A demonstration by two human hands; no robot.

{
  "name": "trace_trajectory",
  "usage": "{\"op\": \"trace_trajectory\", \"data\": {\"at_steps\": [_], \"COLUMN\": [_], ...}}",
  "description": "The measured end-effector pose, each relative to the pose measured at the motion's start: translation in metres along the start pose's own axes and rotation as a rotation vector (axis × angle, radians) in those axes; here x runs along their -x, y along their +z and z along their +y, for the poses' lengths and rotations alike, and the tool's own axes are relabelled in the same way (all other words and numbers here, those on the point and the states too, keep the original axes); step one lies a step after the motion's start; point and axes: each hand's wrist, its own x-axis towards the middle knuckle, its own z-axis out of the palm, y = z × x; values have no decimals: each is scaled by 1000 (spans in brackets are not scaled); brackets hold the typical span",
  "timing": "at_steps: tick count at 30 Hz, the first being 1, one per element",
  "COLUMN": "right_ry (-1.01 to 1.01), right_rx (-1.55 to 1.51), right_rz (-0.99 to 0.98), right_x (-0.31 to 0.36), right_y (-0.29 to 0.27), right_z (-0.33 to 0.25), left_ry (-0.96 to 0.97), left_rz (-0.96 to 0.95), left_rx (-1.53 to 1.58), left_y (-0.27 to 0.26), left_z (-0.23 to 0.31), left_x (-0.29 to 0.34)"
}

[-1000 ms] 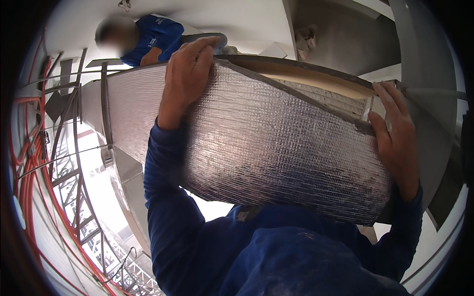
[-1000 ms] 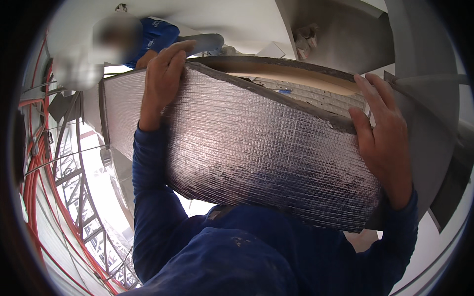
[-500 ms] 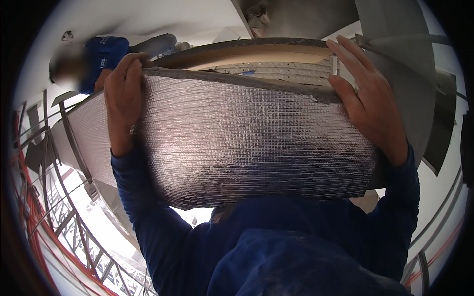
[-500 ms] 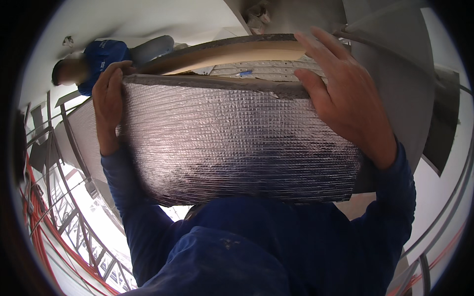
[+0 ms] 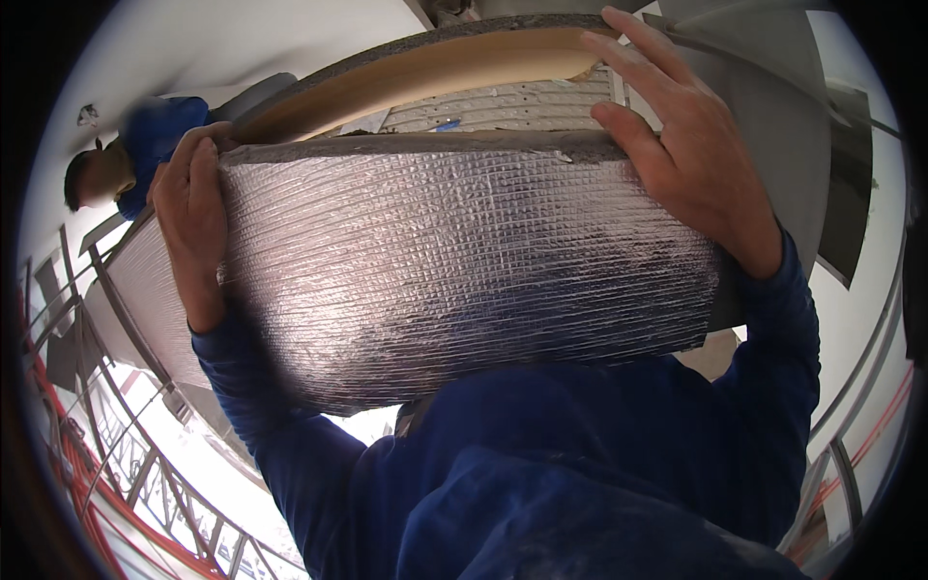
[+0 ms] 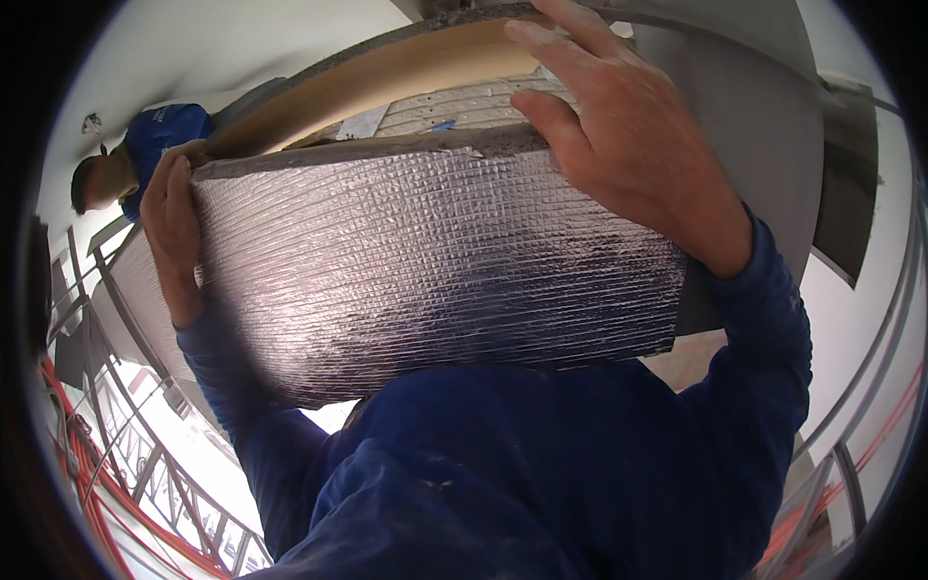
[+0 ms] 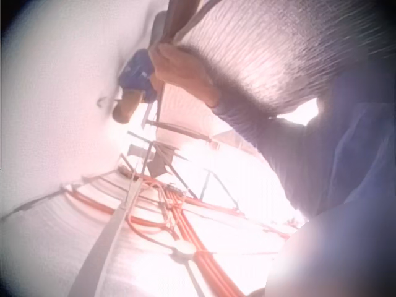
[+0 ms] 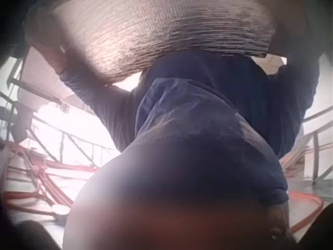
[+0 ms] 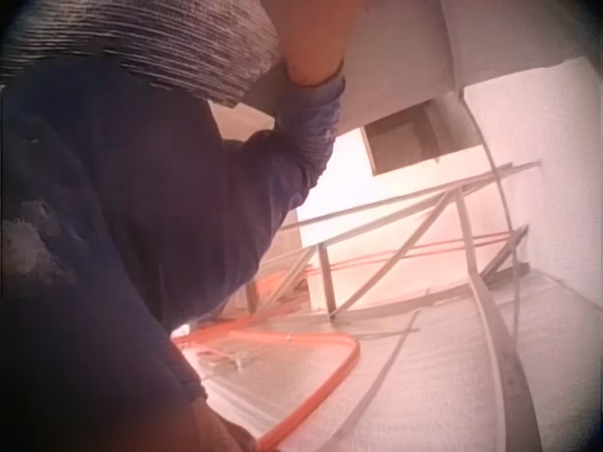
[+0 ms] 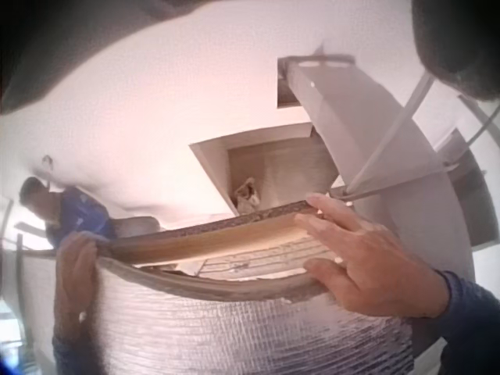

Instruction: The person lifts and positions a large sheet of reflective insulation material against a curved ceiling structure. They repeatedly adjust and press the material into place with both hands, smoothing it along the surface. A coworker is visible nearby but not directly interacting with the same piece.

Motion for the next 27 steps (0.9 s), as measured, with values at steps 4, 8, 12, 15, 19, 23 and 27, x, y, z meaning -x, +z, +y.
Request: {"op": "trace_trajectory", "data": {"at_steps": [4,8,12,15,19,23,27], "right_ry": [-48,-39,-91,-86,-45,-16,-37], "right_rx": [7,-16,-23,-57,-78,-69,-46], "right_rz": [-115,-112,-77,-120,-157,-155,-166], "right_x": [4,9,6,5,6,6,1], "right_y": [-3,1,1,0,1,-2,-5], "right_z": [19,25,24,25,27,25,17], "left_ry": [-48,-101,13,127,-136,58,448], "left_rz": [-18,-52,43,133,18,-26,45], "left_rx": [36,38,-114,-156,-119,-215,-526], "left_y": [0,-2,-1,3,0,-4,-5], "left_z": [1,2,3,7,15,7,-12], "left_x": [1,3,2,-1,4,3,8]}}
